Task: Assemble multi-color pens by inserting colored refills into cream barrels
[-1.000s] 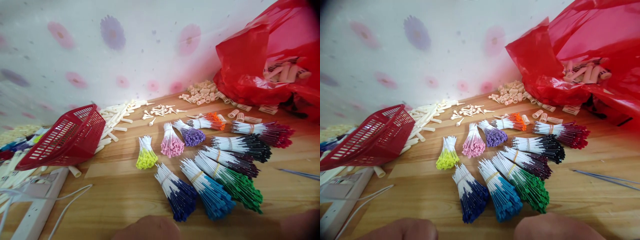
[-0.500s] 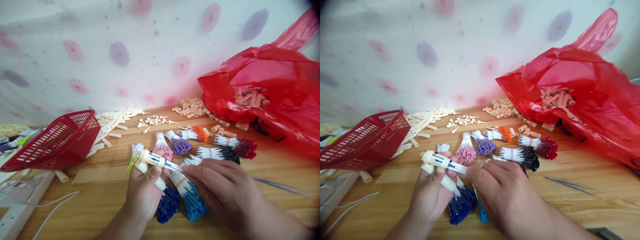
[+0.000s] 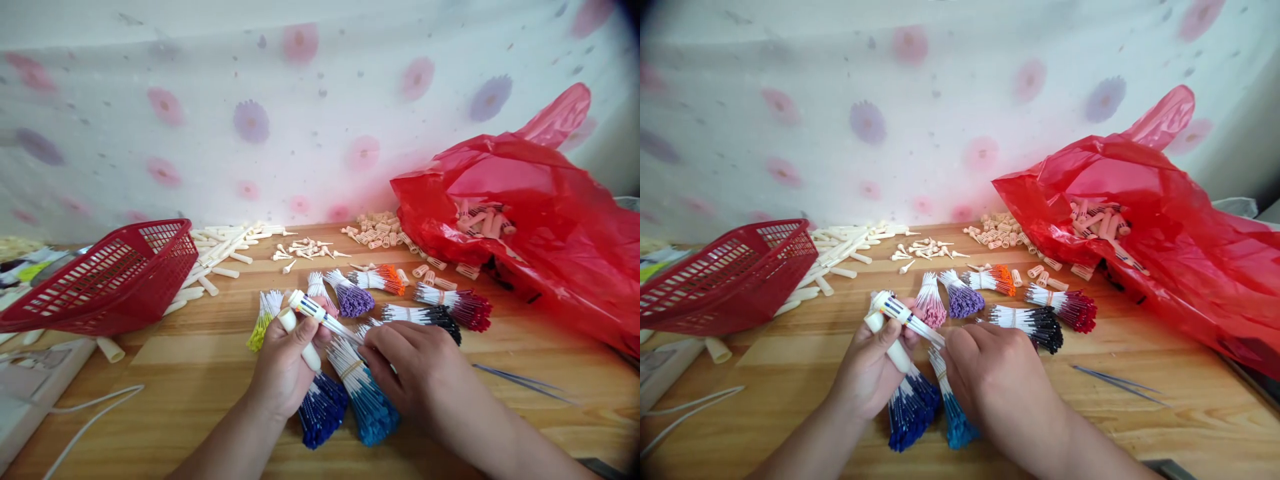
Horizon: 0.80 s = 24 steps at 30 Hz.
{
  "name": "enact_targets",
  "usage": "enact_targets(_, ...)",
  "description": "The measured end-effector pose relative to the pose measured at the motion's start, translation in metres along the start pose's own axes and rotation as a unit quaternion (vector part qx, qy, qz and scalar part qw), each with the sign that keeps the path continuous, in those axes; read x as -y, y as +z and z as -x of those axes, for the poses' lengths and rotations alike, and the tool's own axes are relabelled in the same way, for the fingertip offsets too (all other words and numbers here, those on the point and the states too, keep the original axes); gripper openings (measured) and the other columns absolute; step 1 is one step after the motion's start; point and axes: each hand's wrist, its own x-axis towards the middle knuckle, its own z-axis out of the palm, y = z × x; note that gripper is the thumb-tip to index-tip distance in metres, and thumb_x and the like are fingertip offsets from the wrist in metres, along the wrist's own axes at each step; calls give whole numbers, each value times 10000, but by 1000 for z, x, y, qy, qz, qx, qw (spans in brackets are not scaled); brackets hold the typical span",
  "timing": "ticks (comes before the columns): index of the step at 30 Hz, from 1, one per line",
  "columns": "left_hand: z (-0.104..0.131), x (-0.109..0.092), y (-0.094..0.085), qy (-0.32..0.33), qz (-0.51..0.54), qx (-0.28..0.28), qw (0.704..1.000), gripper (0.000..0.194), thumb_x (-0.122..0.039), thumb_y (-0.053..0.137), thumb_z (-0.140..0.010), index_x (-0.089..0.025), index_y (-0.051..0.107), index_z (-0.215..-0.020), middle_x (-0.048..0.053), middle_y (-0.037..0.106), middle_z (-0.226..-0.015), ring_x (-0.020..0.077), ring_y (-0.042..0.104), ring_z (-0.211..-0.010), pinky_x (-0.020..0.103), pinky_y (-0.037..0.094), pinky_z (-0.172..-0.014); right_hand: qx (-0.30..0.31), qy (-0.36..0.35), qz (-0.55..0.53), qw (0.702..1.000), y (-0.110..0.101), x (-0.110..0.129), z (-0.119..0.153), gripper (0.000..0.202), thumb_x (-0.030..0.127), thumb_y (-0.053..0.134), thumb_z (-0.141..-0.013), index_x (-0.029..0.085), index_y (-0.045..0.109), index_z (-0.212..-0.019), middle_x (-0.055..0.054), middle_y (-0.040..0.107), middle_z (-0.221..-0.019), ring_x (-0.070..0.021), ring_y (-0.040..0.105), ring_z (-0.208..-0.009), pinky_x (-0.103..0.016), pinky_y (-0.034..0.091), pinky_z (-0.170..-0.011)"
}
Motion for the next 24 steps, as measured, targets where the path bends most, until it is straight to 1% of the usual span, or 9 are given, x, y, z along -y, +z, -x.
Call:
enact_targets(4, -2, -1, -1, 10, -8, 15, 1000, 259, -197, 834, -626, -142, 739, -860, 14, 683, -771, 57, 593, -634, 124, 519, -610, 36, 31, 9, 999, 4, -1, 3, 214, 137, 454, -896, 195, 457, -691, 27, 490, -584, -120, 454, -510, -282, 262, -517)
enact_targets(7, -2, -1, -1, -2, -19, 8, 1000, 277, -219, 844, -608, -143, 742, -854, 18, 686, -764, 55, 577, -601, 139, 517, -604, 67, 46, -9, 997, 6, 2, 2, 194, 126, 429, -902, 197, 458, -724, 22, 498, -595, -124, 469, -520, -276, 268, -521)
enact_targets(10, -3, -1, 0, -16, -21, 9, 1000, 275, -227, 851, -594, -136, 745, -831, 25, 685, -754, 61, 577, -606, 137, 501, -585, 116, 79, -74, 987, 2, 7, -1, 180, 136, 402, -914, 197, 449, -751, 22, 501, -607, -114, 446, -517, -255, 286, -514)
enact_targets(13, -4, -2, 0, -25, -20, 20, 999, 277, -234, 855, -588, -133, 747, -822, 28, 687, -744, 57, 571, -602, 134, 488, -588, 171, 121, -185, 960, -6, 7, -5, 189, 181, 393, -931, 202, 420, -745, 32, 498, -637, -94, 410, -533, -211, 315, -511)
enact_targets(15, -5, -2, -1, -25, -20, 19, 999, 285, -237, 858, -579, -135, 749, -822, 25, 686, -737, 61, 575, -613, 136, 485, -594, 190, 132, -243, 942, -10, 6, -7, 210, 204, 385, -941, 203, 411, -733, 43, 485, -635, -83, 391, -538, -190, 326, -516)
enact_targets(18, -4, -1, -4, -21, -41, 27, 999, 282, -250, 843, -605, -147, 750, -850, 25, 679, -717, 95, 601, -661, 161, 490, -614, 203, 125, -257, 936, -12, 3, -8, 208, 219, 434, -921, 198, 451, -715, 52, 476, -606, -79, 379, -528, -192, 316, -511)
enact_targets(20, -3, 1, -6, -35, -75, 41, 996, 263, -258, 818, -644, -159, 746, -877, 29, 678, -708, 118, 613, -679, 191, 494, -627, 174, 125, -261, 941, -10, 0, -9, 156, 254, 514, -886, 196, 520, -741, 44, 516, -625, -84, 419, -549, -202, 327, -524)
enact_targets(22, -2, 4, -6, -60, -112, 70, 989, 254, -254, 794, -678, -170, 736, -910, 31, 681, -721, 126, 613, -672, 216, 493, -639, 98, 150, -286, 941, -5, -3, -11, 103, 294, 563, -862, 196, 583, -839, 29, 558, -672, -95, 469, -584, -209, 358, -547)
enact_targets(24, 0, 7, -7, -78, -138, 103, 982, 252, -251, 775, -704, -176, 722, -939, 26, 681, -736, 123, 608, -675, 227, 490, -660, 22, 188, -324, 927, 1, -7, -14, 170, 317, 576, -855, 186, 603, -960, 14, 571, -711, -108, 503, -624, -218, 394, -578)
